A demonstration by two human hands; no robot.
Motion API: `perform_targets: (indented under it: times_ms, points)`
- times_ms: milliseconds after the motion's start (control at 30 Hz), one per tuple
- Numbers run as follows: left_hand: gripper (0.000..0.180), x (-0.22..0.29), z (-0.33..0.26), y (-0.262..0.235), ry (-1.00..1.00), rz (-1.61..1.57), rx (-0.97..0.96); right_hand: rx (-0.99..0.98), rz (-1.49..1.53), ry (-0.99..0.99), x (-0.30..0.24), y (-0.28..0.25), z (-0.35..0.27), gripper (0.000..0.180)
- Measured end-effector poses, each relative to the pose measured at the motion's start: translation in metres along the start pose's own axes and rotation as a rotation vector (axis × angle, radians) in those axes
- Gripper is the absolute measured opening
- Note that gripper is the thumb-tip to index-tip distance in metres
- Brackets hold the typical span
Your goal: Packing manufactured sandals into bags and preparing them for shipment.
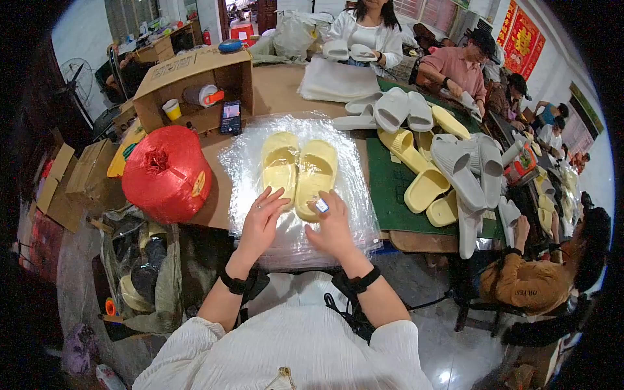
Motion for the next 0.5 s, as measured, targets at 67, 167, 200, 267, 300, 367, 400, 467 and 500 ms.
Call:
perform_targets:
  times_ms: [67, 167, 200, 267, 300, 367, 400, 467, 500]
  points:
    - [0.027, 0.010, -0.002, 0.008, 0.027, 0.010, -0.014, 0.207, 0.466, 0.076, 0.019, -0.006, -0.006, 0.055]
    - [0.026, 0.014, -0.002, -0.001, 0.068, 0.032, -0.019, 0.280, 0.421, 0.212, 0.015, -0.011, 0.007, 0.046]
    - [0.026, 0.014, -0.004, 0.001, 0.071, 0.029, -0.028, 0.333, 0.322, 0.145, 0.011, -0.018, 0.008, 0.040]
    - [0.029, 0.011, -0.010, 0.000, 0.090, 0.107, -0.033, 0.290, 0.282, 0.199, 0.015, -0.016, 0.005, 0.042]
    - [0.029, 0.012, -0.013, -0.001, 0.092, 0.105, -0.042, 0.239, 0.247, 0.242, 0.017, -0.012, 0.005, 0.045]
    - [0.042, 0.012, -0.018, -0.010, 0.045, 0.312, 0.024, 0.317, 0.298, 0.240, 0.021, -0.014, -0.004, 0.043]
    - [0.056, 0.003, -0.023, -0.017, -0.035, 0.430, 0.009, 0.208, 0.270, 0.210, 0.014, -0.015, -0.008, 0.046]
    - [0.061, -0.013, -0.032, -0.035, -0.154, 0.478, 0.021, 0.220, 0.133, 0.043, -0.009, -0.043, -0.015, 0.034]
    - [0.062, -0.024, -0.037, -0.046, -0.226, 0.460, 0.029, 0.211, 0.135, 0.042, -0.014, -0.061, -0.022, 0.034]
Point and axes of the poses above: each hand's wrist, its own z-axis towards the middle knuckle, its own y-axis out of the palm, x = y × z, the point moved 7 cm from there along z, towards the middle knuckle, and after that the axes turned 5 degrees about -z, right-handed, at the moved point
